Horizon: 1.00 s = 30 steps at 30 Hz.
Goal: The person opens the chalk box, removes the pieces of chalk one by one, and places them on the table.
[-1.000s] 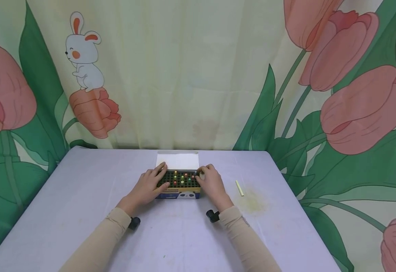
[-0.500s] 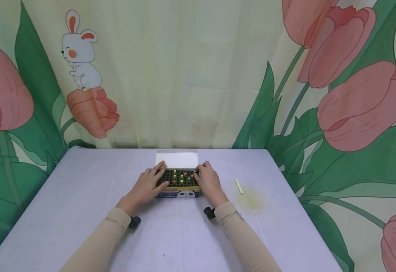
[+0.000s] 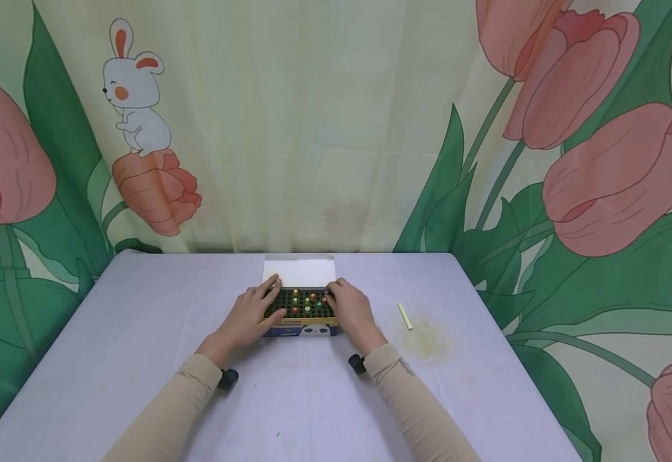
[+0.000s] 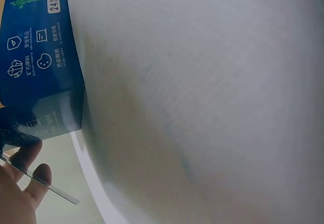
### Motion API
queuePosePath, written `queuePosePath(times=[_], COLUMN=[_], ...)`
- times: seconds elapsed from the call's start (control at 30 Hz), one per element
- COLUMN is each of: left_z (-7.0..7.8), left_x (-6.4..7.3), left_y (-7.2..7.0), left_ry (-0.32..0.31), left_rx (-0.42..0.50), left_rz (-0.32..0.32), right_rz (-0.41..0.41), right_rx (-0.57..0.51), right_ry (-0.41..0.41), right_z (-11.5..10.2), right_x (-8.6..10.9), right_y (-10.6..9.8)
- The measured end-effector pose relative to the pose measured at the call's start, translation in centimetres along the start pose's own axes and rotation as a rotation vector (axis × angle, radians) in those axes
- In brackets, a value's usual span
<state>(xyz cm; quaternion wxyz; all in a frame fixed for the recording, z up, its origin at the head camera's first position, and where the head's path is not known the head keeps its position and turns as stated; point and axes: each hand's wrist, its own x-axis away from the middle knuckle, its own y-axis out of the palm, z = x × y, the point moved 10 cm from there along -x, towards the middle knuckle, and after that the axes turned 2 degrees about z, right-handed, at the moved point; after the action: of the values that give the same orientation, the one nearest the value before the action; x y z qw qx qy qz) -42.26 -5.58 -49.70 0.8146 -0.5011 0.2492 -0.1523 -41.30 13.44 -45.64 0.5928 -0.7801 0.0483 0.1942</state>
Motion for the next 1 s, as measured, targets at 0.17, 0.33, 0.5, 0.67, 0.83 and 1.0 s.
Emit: queuePosePath(times=[0.17,0.33,0.5,0.67,0.83,1.0], left_z=[0.04,0.15,0.29,0.21,0.1,-0.1], left_x=[-0.04,-0.06,0.02,-0.05,-0.12,-0.12], left_y=[0.01,-0.07,-0.24,-0.15,-0.07,0.13], left_ry=[-0.007,-0.006,-0.004,-0.015,-0.021,-0.023], left_rx=[0.008,0.002,0.004,0.01,0.012,0.011], left_rz=[-0.005,-0.005,0.005,0.0,-0.004,-0.014], right_rz=[-0.005,-0.01,-0.016,-0.007,-0.002,-0.007], right_rx=[0.003,0.033,0.029,0.048,0.041,0.011], right_ry=[0.003,0.005,0.0,-0.013,-0.02,-0.01], right_z=[0.03,0.16,0.13,0.05,-0.01,0.04], right_x=[-0.04,-0.19,-0.14,-0.18,-0.15,-0.02], right_y=[0.16,0.39,0.52,0.51,0.56,0.69])
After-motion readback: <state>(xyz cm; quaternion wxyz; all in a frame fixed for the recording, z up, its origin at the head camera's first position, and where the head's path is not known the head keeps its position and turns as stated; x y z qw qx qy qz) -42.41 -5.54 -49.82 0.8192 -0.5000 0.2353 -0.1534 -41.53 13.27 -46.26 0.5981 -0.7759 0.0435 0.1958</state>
